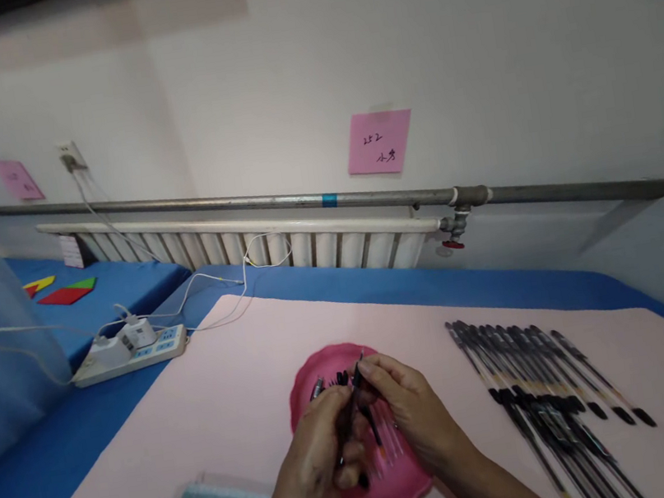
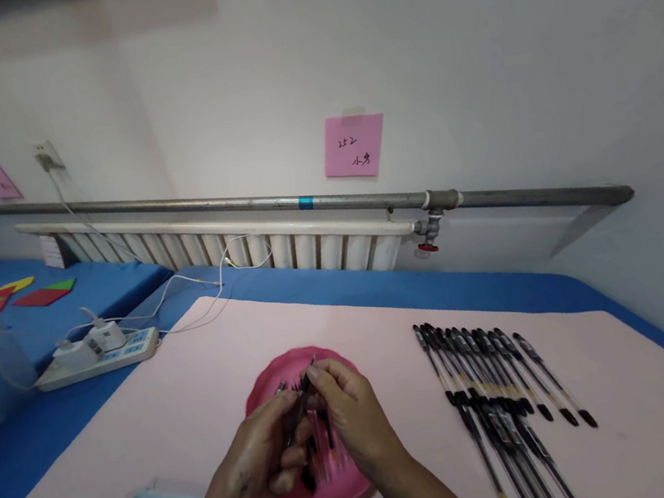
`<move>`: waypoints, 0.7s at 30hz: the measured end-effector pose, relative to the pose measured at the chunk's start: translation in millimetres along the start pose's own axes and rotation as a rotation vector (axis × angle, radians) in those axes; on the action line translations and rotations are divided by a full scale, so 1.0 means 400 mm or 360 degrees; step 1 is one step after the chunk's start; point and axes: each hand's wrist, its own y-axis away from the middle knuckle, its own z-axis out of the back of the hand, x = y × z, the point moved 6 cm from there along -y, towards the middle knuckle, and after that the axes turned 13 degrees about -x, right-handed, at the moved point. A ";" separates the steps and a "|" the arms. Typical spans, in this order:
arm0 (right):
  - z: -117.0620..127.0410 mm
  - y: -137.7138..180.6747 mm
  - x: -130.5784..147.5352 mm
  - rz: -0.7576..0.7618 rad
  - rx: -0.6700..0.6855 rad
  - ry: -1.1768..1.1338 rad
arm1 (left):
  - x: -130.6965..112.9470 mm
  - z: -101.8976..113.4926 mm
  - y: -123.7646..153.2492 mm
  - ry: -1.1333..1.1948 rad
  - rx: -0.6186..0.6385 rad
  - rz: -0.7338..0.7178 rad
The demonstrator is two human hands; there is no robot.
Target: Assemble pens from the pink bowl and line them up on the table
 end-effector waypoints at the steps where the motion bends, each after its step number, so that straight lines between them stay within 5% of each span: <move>1: -0.001 0.002 -0.003 -0.0014 0.0003 0.0005 | 0.000 0.001 -0.001 0.0011 -0.0008 0.0015; 10: 0.019 -0.003 0.011 0.0178 0.0055 0.0310 | -0.001 0.005 -0.008 -0.0096 0.0000 -0.0078; 16: 0.060 0.004 0.076 0.0862 0.0162 0.1691 | -0.024 0.010 -0.007 -0.0069 0.0115 -0.0178; 21: 0.028 0.036 0.026 0.1000 0.0528 0.2519 | -0.031 0.013 -0.005 -0.0129 0.0127 -0.0201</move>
